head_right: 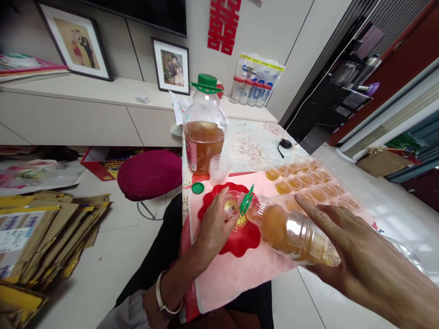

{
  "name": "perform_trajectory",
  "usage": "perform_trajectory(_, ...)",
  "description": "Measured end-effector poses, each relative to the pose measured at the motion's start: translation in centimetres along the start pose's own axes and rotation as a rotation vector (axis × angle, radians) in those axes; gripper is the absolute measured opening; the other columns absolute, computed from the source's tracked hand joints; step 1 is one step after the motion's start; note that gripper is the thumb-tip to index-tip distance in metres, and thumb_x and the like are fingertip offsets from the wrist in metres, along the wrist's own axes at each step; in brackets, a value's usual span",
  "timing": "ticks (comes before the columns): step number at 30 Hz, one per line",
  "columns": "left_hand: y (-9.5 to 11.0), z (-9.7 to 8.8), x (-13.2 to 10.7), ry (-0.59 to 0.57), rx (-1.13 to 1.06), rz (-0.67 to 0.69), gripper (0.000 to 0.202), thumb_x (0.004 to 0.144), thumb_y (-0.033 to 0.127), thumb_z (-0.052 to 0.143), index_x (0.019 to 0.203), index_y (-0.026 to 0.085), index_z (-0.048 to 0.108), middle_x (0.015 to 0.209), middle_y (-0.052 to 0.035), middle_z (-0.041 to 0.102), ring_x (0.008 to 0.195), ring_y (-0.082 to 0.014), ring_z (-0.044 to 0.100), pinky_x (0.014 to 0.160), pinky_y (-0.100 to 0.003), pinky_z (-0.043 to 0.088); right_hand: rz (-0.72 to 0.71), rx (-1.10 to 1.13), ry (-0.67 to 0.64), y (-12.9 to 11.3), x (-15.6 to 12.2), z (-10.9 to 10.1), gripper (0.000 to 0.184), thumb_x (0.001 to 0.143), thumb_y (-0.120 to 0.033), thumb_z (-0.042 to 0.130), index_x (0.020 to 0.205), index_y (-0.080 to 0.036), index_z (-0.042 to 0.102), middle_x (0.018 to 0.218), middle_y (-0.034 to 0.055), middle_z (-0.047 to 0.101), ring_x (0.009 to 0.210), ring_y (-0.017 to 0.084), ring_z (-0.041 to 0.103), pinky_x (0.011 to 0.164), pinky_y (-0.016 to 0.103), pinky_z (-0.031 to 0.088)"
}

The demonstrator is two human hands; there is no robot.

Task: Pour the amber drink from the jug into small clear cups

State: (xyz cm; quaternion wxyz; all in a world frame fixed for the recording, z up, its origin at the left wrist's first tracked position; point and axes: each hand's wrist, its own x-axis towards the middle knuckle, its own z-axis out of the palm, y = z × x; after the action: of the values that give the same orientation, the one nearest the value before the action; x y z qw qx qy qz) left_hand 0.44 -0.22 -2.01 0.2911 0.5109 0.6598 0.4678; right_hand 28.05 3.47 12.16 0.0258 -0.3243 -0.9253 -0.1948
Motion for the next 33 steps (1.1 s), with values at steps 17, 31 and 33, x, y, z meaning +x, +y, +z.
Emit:
perform_trajectory(17, -0.4, 0.2, -0.2, 0.016, 0.017, 0.026, 0.072, 0.087, 0.009, 0.069, 0.155, 0.011, 0.044, 0.156, -0.0223, 0.057, 0.145, -0.0353, 0.057, 0.121, -0.056, 0.051, -0.045, -0.071, -0.01, 0.1, 0.5, -0.3, 0.089, 0.089, -0.073, 0.055, 0.163, -0.026, 0.036, 0.139, 0.0161, 0.07, 0.116, 0.039, 0.074, 0.081, 0.054, 0.07)
perform_trajectory(31, -0.8, 0.5, -0.2, 0.032, 0.003, 0.051, 0.072, 0.087, 0.008, 0.068, 0.155, 0.012, 0.043, 0.154, -0.0208, 0.059, 0.145, -0.0338, 0.058, 0.12, -0.055, 0.052, -0.047, -0.048, 0.001, 0.1, 1.0, -0.6, 0.089, 0.089, -0.072, 0.056, 0.164, -0.028, 0.035, 0.135, 0.0169, 0.071, 0.111, 0.039, 0.074, 0.079, 0.054, 0.069)
perform_trajectory(33, -0.8, 0.5, -0.2, 0.033, -0.003, 0.052, 0.073, 0.087, 0.008, 0.068, 0.155, 0.014, 0.042, 0.154, -0.0202, 0.059, 0.145, -0.0327, 0.058, 0.119, -0.054, 0.052, -0.034, -0.05, -0.001, 0.1, 0.8, -0.5, 0.09, 0.089, -0.073, 0.056, 0.164, -0.028, 0.035, 0.135, 0.0169, 0.071, 0.111, 0.039, 0.075, 0.078, 0.054, 0.069)
